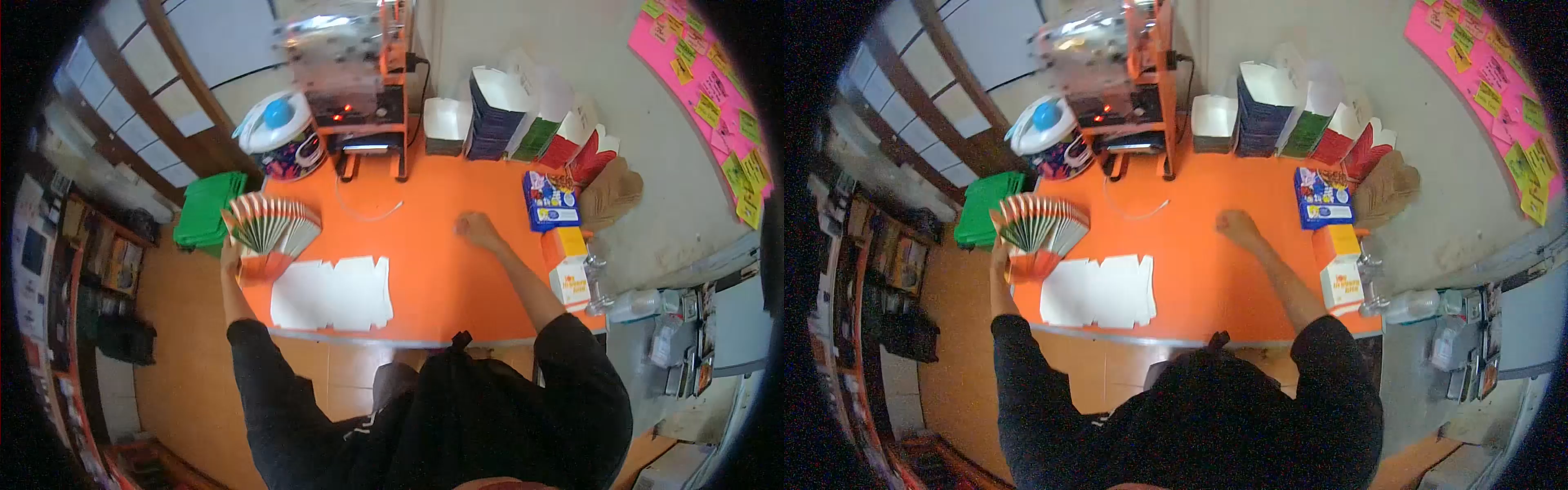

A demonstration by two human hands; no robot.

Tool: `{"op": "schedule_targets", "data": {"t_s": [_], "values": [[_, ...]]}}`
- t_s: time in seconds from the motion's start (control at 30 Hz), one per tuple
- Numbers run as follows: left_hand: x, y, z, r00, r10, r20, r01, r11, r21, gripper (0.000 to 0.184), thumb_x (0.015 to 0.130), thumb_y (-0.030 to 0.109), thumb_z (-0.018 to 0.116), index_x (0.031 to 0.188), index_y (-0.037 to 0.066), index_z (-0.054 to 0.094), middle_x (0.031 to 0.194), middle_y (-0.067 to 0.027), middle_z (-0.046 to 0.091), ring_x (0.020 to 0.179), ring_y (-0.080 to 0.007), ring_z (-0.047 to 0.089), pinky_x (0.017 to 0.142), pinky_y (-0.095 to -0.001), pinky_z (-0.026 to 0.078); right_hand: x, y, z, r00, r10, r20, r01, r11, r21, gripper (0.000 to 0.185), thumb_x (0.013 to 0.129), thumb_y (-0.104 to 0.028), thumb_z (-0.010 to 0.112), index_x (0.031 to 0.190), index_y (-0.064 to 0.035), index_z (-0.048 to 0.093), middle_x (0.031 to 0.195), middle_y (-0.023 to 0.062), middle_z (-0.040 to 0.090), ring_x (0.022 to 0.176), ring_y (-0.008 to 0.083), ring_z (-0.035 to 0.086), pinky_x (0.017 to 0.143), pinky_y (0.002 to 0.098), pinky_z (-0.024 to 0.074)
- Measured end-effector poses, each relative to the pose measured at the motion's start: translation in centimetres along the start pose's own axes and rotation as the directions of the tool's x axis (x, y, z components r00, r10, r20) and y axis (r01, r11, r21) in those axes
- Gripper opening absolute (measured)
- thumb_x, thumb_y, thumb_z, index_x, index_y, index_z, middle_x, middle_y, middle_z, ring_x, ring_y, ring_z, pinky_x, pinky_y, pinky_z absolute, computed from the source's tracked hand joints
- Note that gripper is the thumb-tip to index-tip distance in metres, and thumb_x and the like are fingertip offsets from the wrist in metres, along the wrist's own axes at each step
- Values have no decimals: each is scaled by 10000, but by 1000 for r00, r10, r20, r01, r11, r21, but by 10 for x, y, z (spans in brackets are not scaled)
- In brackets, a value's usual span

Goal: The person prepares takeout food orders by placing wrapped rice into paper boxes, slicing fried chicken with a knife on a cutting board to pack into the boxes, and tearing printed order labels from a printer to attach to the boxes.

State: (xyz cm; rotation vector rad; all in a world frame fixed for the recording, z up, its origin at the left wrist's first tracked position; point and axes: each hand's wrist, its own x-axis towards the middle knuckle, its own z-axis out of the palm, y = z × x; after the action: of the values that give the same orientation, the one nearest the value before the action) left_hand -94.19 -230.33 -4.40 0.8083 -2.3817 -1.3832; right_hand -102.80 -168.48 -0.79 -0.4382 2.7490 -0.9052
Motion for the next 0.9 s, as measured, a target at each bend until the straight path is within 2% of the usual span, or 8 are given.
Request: {"op": "schedule_targets", "data": {"t_s": [0.13, 0.27, 0.47, 0.53, 0.6, 0.63, 0.73, 0.9], "values": [[20, -15, 50, 982, 117, 146, -126, 990, 57, 493, 770, 331, 553, 1194, 112, 428, 1068, -175, 520, 969, -286, 513, 797, -377, 413, 96, 30, -93, 843, -198, -501, 175, 980, -94, 147, 758, -172, 552, 826, -52, 604, 839, 140, 577, 778, 283, 565, 678, 373, 440], [-70, 85, 128, 981, 185, 57, -194, 937, 291, 445, 733, 313, 569, 1126, 135, 459, 994, -190, 519, 948, -348, 505, 794, -431, 406, 145, 15, -175, 562, -320, -763, 84, 940, -332, 150, 762, -189, 554, 765, -48, 606, 792, 135, 552, 741, 304, 547, 676, 402, 429], [-145, 129, 225, 977, 180, 116, -209, 922, 327, 485, 772, 411, 530, 1158, 130, 440, 1142, -183, 406, 1102, -356, 322, 937, -478, 239, 235, 39, -218, 709, -188, -679, 13, 967, -255, 250, 756, -252, 549, 745, -9, 609, 729, 151, 591, 735, 313, 577, 658, 397, 442], [-162, 153, 242, 972, 154, 177, -206, 920, 334, 514, 774, 380, 543, 1189, 112, 406, 1187, -194, 355, 1143, -343, 293, 958, -457, 226, 253, 40, -228, 952, 154, -266, -157, 988, 8, 301, 717, -269, 625, 702, 32, 609, 685, 165, 601, 613, 254, 578, 609, 343, 442], [-164, 182, 248, 981, 94, 169, -151, 919, 363, 533, 771, 359, 557, 1199, 89, 390, 1205, -197, 334, 1158, -333, 282, 964, -445, 224, 278, 68, -225, 973, 8, -232, -18, 999, -41, 334, 737, -303, 597, 684, 27, 609, 666, 159, 596, 608, 248, 575, 608, 334, 441], [-155, 197, 249, 962, 265, 70, -274, 932, 237, 541, 771, 332, 569, 1202, 66, 378, 1219, -200, 312, 1171, -330, 267, 964, -439, 229, 281, 74, -223, 975, -60, -212, 47, 997, -66, 353, 747, -320, 583, 674, 24, 610, 657, 156, 594, 606, 244, 573, 607, 330, 440], [-133, 293, 246, 849, 511, -130, -527, 836, -153, 492, 788, 253, 568, 1174, 9, 384, 1216, -181, 332, 1165, -312, 290, 955, -414, 255, 282, 73, -217, 947, -164, -275, 95, 964, -247, 425, 789, -370, 501, 654, 19, 607, 607, 145, 576, 578, 244, 550, 598, 324, 431], [-108, 431, 312, 405, 840, 361, -729, 535, -427, 341, 787, 213, 565, 1059, 19, 496, 1011, -155, 536, 955, -282, 527, 845, -341, 397, 271, 53, -216, 956, 90, -280, -112, 991, -66, 393, 759, -390, 501, 644, -33, 618, 691, 163, 602, 703, 310, 583, 665, 360, 452]]}}
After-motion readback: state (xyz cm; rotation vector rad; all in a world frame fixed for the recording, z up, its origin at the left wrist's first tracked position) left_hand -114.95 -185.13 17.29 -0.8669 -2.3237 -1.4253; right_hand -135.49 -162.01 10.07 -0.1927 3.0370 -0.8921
